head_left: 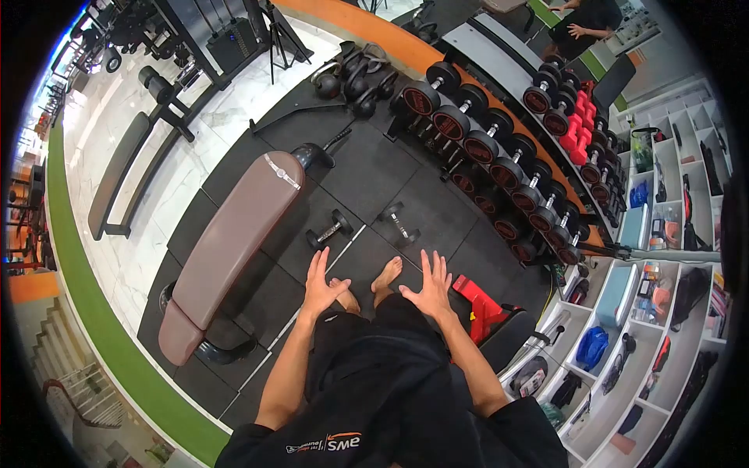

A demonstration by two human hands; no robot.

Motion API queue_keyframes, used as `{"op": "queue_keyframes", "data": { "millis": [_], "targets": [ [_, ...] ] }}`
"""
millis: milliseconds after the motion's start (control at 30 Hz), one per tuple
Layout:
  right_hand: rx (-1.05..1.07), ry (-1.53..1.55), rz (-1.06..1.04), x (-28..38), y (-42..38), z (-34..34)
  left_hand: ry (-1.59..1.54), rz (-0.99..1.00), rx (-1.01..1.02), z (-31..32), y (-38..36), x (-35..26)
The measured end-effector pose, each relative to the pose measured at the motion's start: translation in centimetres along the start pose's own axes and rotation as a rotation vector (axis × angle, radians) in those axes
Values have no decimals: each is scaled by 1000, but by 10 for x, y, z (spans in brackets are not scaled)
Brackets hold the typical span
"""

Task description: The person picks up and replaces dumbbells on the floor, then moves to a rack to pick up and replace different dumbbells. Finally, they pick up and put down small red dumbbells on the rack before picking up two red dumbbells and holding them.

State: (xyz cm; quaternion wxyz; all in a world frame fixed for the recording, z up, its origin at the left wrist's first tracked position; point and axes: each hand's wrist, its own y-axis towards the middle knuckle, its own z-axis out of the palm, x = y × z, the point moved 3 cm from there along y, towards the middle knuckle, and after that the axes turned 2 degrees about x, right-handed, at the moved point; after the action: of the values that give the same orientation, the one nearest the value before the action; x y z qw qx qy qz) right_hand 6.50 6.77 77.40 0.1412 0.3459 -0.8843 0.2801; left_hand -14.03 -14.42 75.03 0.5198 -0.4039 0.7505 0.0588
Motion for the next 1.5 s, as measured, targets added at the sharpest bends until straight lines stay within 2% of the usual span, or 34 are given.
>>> {"op": "queue_keyframes", "data": {
  "millis": [567,767,1067,1333,1433,1500],
  "targets": [
    [108,176,-48,-55,102,-21,133,-81,-54,54,52,-30],
    [220,201,-10,-67,122,-18,229,-43,-105,55,68,-25],
    [286,168,63,-62,129,-2,292,-109,-51,46,89,-27],
    [214,160,173,-38,137,15,210,-79,-21,21,94,14],
    [132,233,162,-38,143,31,295,-191,55,21,97,35],
    [160,269,184,-35,154,42,319,-196,57,21,107,50]
  ]
}}
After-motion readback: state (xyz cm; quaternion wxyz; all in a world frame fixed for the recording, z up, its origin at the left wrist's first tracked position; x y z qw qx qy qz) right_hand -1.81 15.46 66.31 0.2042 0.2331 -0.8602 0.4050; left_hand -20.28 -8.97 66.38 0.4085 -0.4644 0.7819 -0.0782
